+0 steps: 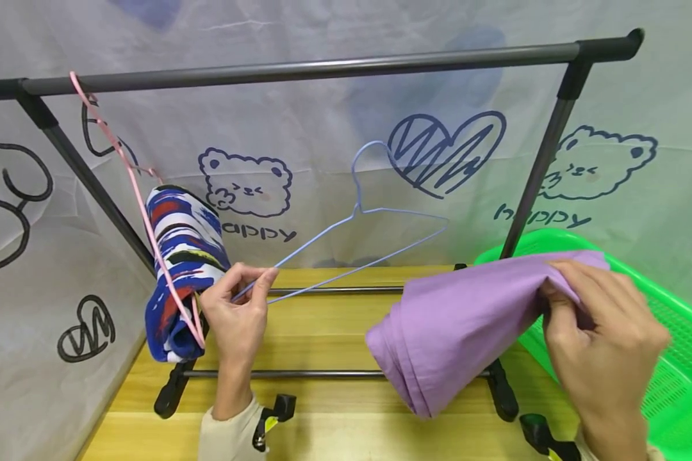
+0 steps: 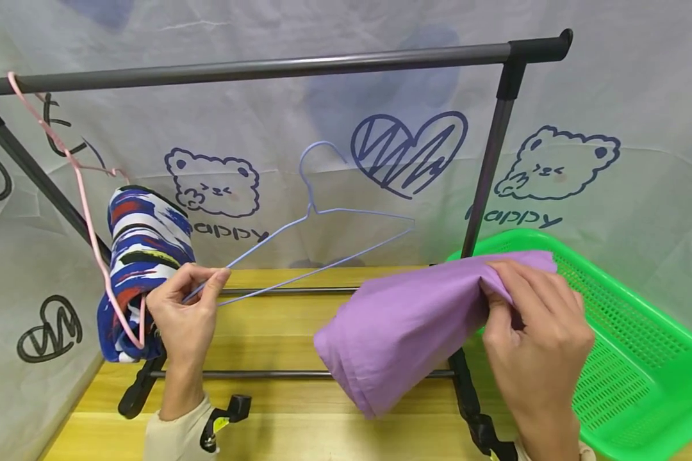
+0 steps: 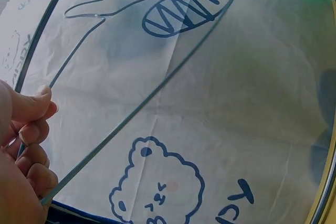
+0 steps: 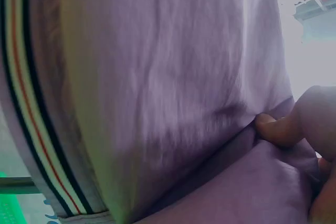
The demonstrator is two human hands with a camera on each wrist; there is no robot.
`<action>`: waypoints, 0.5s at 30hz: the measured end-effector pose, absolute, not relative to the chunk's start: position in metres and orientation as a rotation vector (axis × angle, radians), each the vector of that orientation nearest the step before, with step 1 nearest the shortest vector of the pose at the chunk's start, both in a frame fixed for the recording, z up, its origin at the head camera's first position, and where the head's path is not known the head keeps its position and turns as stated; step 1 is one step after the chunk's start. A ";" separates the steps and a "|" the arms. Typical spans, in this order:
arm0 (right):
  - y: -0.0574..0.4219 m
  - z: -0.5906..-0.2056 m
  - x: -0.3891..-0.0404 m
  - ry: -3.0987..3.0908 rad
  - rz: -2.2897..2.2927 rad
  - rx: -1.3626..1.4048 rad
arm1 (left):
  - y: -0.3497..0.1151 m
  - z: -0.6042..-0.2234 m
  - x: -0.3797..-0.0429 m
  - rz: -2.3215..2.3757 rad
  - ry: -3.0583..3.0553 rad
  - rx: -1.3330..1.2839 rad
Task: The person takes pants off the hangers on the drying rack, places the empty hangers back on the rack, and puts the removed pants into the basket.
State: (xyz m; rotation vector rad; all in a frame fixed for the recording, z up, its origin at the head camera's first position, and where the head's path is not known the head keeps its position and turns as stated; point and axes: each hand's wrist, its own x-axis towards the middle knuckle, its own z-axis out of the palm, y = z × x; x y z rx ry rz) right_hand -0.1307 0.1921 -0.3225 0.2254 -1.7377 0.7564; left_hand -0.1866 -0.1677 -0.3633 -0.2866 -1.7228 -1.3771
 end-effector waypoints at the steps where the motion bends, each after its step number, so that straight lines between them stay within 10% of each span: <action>1: 0.194 -0.323 -0.131 -1.763 0.752 0.235 | -0.167 -0.363 -0.186 -1.378 -1.711 -0.284; 15: 0.207 -0.336 -0.139 -2.031 0.685 0.306 | -0.149 -0.352 -0.179 -1.464 -1.420 -0.334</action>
